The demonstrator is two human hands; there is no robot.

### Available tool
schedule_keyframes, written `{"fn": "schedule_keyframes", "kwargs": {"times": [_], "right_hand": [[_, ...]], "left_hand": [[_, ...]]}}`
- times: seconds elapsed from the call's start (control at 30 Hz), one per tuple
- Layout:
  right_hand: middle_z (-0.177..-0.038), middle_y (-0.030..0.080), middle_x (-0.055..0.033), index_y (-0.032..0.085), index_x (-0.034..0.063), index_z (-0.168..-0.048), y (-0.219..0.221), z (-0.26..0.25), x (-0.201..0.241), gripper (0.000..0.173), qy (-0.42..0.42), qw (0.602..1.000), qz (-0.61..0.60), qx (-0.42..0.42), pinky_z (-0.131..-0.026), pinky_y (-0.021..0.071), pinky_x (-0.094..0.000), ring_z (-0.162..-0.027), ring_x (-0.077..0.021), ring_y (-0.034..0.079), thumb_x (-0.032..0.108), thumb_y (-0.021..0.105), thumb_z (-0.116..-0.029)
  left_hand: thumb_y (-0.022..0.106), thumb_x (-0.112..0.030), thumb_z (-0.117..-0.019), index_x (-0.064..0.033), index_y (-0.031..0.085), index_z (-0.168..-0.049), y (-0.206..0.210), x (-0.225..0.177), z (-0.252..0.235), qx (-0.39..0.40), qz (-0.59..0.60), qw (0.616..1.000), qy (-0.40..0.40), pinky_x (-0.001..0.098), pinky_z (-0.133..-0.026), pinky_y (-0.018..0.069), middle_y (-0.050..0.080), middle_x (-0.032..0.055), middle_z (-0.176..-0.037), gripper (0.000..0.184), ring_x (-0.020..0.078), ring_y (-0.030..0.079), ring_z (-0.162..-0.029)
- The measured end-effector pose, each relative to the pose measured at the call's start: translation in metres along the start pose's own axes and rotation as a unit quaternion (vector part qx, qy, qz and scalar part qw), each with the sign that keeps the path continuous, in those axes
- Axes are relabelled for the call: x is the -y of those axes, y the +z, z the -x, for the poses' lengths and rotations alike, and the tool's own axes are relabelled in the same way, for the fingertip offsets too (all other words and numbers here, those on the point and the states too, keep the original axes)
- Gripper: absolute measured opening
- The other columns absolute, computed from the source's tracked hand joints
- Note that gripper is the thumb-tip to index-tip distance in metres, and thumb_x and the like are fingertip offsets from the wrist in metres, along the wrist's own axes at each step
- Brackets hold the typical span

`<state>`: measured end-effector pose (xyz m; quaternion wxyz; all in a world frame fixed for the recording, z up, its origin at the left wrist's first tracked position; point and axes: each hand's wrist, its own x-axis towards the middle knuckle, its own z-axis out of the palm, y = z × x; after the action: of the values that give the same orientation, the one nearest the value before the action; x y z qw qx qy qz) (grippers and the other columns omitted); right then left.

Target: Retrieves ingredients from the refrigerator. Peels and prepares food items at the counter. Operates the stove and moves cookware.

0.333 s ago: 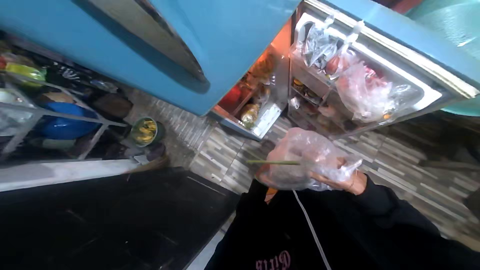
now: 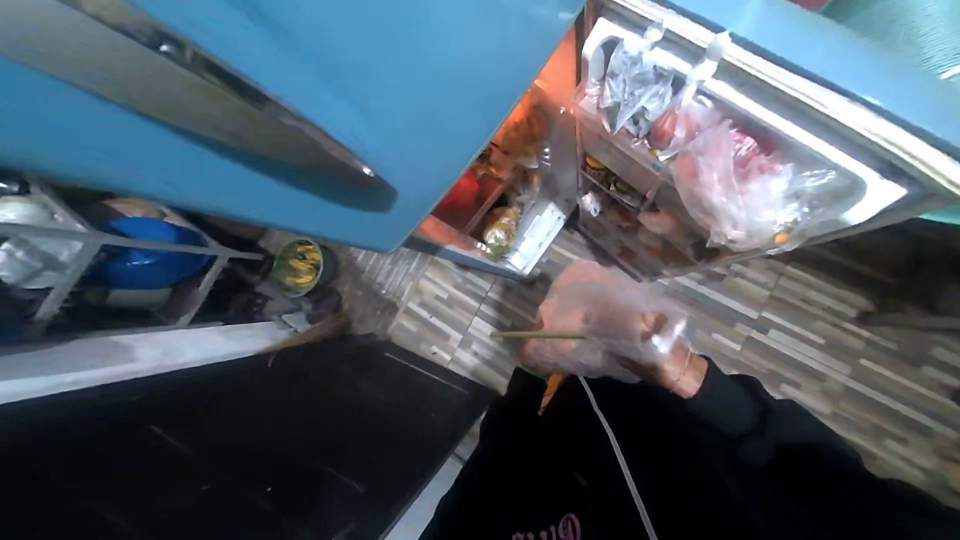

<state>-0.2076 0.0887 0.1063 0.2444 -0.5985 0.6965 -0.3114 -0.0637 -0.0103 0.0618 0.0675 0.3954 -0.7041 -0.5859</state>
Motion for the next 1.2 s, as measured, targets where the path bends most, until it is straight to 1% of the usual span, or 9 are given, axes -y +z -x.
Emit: {"fn": "schedule_keyframes", "kwargs": {"times": [0.07, 0.2, 0.3, 0.43, 0.5, 0.67, 0.73, 0.87, 1.2], "right_hand": [[-0.096, 0.075, -0.0199, 0.076, 0.0044, -0.106, 0.001, 0.004, -0.012, 0.022, -0.005, 0.998, 0.061, 0.007, -0.072, 0.0586, -0.0571, -0.085, -0.0388, 0.074, 0.014, 0.065, -0.0900], [-0.130, 0.068, -0.0202, 0.074, 0.0127, -0.117, -0.011, -0.012, -0.014, 0.029, 0.023, 0.986, 0.094, 0.133, -0.064, 0.0566, -0.0588, -0.084, -0.0435, 0.073, 0.003, 0.056, -0.0956], [-0.107, 0.073, -0.0155, 0.071, 0.0091, -0.111, -0.018, -0.015, -0.021, 0.022, 0.040, 0.994, 0.044, 0.089, -0.060, 0.0569, -0.0567, -0.077, -0.0376, 0.072, 0.005, 0.059, -0.0935], [-0.097, 0.074, -0.0196, 0.066, -0.0015, -0.124, -0.029, -0.028, -0.038, 0.036, 0.127, 0.987, -0.091, 0.021, -0.076, 0.0571, -0.0578, -0.087, -0.0359, 0.073, -0.001, 0.059, -0.0880], [-0.100, 0.072, -0.0192, 0.063, -0.0022, -0.128, -0.027, -0.049, -0.051, 0.036, 0.196, 0.967, -0.162, -0.002, -0.085, 0.0562, -0.0519, -0.094, -0.0294, 0.071, 0.004, 0.058, -0.0929], [-0.111, 0.069, -0.0264, 0.059, -0.0018, -0.132, 0.021, -0.147, -0.103, 0.035, 0.192, 0.969, -0.157, 0.003, -0.089, 0.0537, -0.0620, -0.100, -0.0413, 0.068, 0.003, 0.064, -0.0975], [-0.115, 0.068, -0.0268, 0.056, 0.0014, -0.137, 0.050, -0.199, -0.123, 0.038, 0.203, 0.968, -0.140, 0.046, -0.090, 0.0513, -0.0641, -0.105, -0.0438, 0.067, 0.010, 0.060, -0.1001], [-0.119, 0.066, -0.0282, 0.054, 0.0024, -0.141, 0.105, -0.295, -0.135, 0.044, 0.213, 0.953, -0.215, 0.022, -0.094, 0.0501, -0.0629, -0.110, -0.0436, 0.065, 0.017, 0.061, -0.0998], [-0.145, 0.055, -0.0248, 0.044, -0.0064, -0.149, 0.122, -0.400, -0.070, 0.048, 0.338, 0.886, -0.317, -0.014, -0.111, 0.0440, -0.0442, -0.132, -0.0325, 0.056, -0.004, 0.048, -0.1010]], "left_hand": [[0.060, -0.023, -0.0983, -0.0032, 0.069, -0.122, -0.001, 0.025, -0.016, 0.011, -0.220, 0.973, 0.070, 0.0367, -0.105, 0.0476, 0.070, 0.0091, -0.120, 0.032, 0.0165, 0.063, -0.117], [0.052, -0.012, -0.1041, 0.0034, 0.055, -0.140, -0.016, 0.090, -0.022, -0.091, -0.062, 0.989, -0.100, 0.0339, -0.113, 0.0419, 0.061, 0.0166, -0.139, 0.039, 0.0195, 0.056, -0.131], [0.057, -0.013, -0.1018, 0.0029, 0.060, -0.133, -0.037, 0.102, -0.027, -0.122, -0.017, 0.989, -0.075, 0.0338, -0.107, 0.0470, 0.065, 0.0157, -0.131, 0.035, 0.0177, 0.061, -0.122], [0.100, -0.052, -0.0471, -0.0045, 0.053, -0.141, -0.058, 0.080, -0.014, -0.112, -0.103, 0.988, -0.001, 0.0424, -0.105, 0.0545, 0.066, 0.0081, -0.132, 0.115, 0.0174, 0.063, -0.121], [0.099, -0.059, -0.0407, -0.0088, 0.048, -0.146, -0.060, 0.067, -0.001, -0.129, -0.170, 0.975, -0.066, 0.0442, -0.108, 0.0517, 0.063, 0.0054, -0.137, 0.127, 0.0182, 0.060, -0.127], [0.068, -0.051, -0.0917, -0.0142, 0.064, -0.135, -0.051, 0.073, 0.008, -0.107, -0.301, 0.940, -0.117, 0.0463, -0.103, 0.0525, 0.068, 0.0054, -0.126, 0.057, 0.0199, 0.064, -0.118], [0.065, -0.049, -0.0937, -0.0208, 0.067, -0.130, -0.045, 0.075, 0.007, -0.046, -0.308, 0.924, -0.223, 0.0406, -0.098, 0.0553, 0.071, -0.0007, -0.120, 0.046, 0.0138, 0.066, -0.112], [0.046, -0.014, -0.1078, 0.0111, 0.046, -0.143, -0.018, 0.170, 0.054, -0.220, -0.068, 0.912, -0.339, 0.0412, -0.115, 0.0413, 0.055, 0.0276, -0.141, 0.044, 0.0299, 0.053, -0.133], [0.029, -0.012, -0.1114, 0.0107, 0.042, -0.144, 0.001, 0.121, 0.053, -0.383, 0.252, 0.816, -0.352, 0.0356, -0.104, 0.0483, 0.056, 0.0252, -0.135, 0.042, 0.0216, 0.057, -0.120]]}}
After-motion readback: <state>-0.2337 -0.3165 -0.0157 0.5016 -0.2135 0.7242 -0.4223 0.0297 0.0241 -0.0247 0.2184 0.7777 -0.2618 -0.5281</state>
